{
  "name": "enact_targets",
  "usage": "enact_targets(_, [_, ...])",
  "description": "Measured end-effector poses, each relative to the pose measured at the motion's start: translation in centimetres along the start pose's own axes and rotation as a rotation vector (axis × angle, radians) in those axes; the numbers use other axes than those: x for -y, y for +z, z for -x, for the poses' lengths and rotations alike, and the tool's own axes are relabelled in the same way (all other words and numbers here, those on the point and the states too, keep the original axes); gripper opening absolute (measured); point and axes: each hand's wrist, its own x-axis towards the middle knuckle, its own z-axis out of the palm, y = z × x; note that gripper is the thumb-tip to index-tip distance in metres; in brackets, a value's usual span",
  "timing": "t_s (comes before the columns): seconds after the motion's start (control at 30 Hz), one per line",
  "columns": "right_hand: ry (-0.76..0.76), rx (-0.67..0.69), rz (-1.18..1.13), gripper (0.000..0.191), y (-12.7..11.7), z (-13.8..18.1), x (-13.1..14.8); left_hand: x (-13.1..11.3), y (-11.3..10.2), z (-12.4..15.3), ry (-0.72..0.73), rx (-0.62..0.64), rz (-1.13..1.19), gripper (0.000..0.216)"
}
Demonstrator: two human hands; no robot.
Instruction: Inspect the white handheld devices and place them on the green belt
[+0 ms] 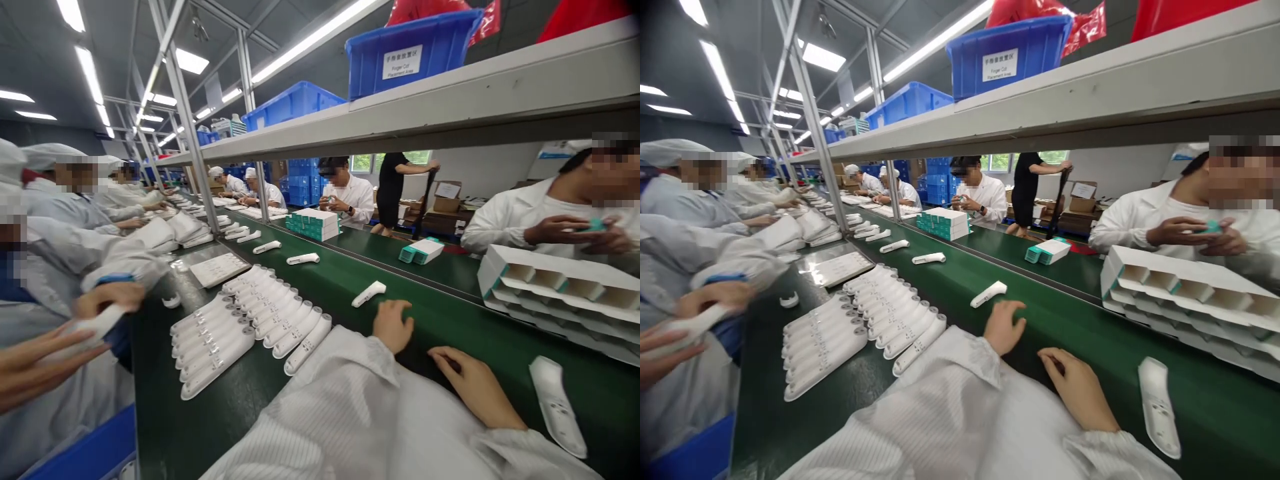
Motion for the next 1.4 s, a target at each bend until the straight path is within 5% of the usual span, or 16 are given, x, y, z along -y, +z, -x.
enact_targets(0.17, [-0.024, -0.013, -0.031, 0.026, 0.1, 0.0, 0.4, 1.3, -3.7, -1.8, -0.209, -0.235, -0.062, 0.049])
enact_targets(0.3, [-0.054, -0.045, -0.088, 0.025, 0.2, 0.1, 0.4, 2.2, -4.2, -2.5, -0.531, -0.064, 0.101, 0.028])
enact_targets(0.43, [-0.061, -0.065, -0.102, 0.029, 0.2, -0.1, 0.2, 1.8, -3.0, -2.6, -0.598, 0.105, 0.272, 0.021])
enact_targets(0.73, [0.29, -0.347, -0.666, 0.043, -1.5, -1.0, 0.3, -1.7, 0.0, 0.2, -0.508, 0.562, 1.07, 0.025])
enact_targets(0.97, [0.229, -0.339, -1.071, 0.037, -2.0, -0.8, 1.8, -3.3, 1.7, 1.7, -0.423, 0.708, 1.116, 0.042])
enact_targets(1.4, [0.159, -0.166, -1.232, 0.034, -2.6, -0.2, 1.5, -3.2, 1.3, 1.6, -0.334, 0.823, 1.132, 0.058])
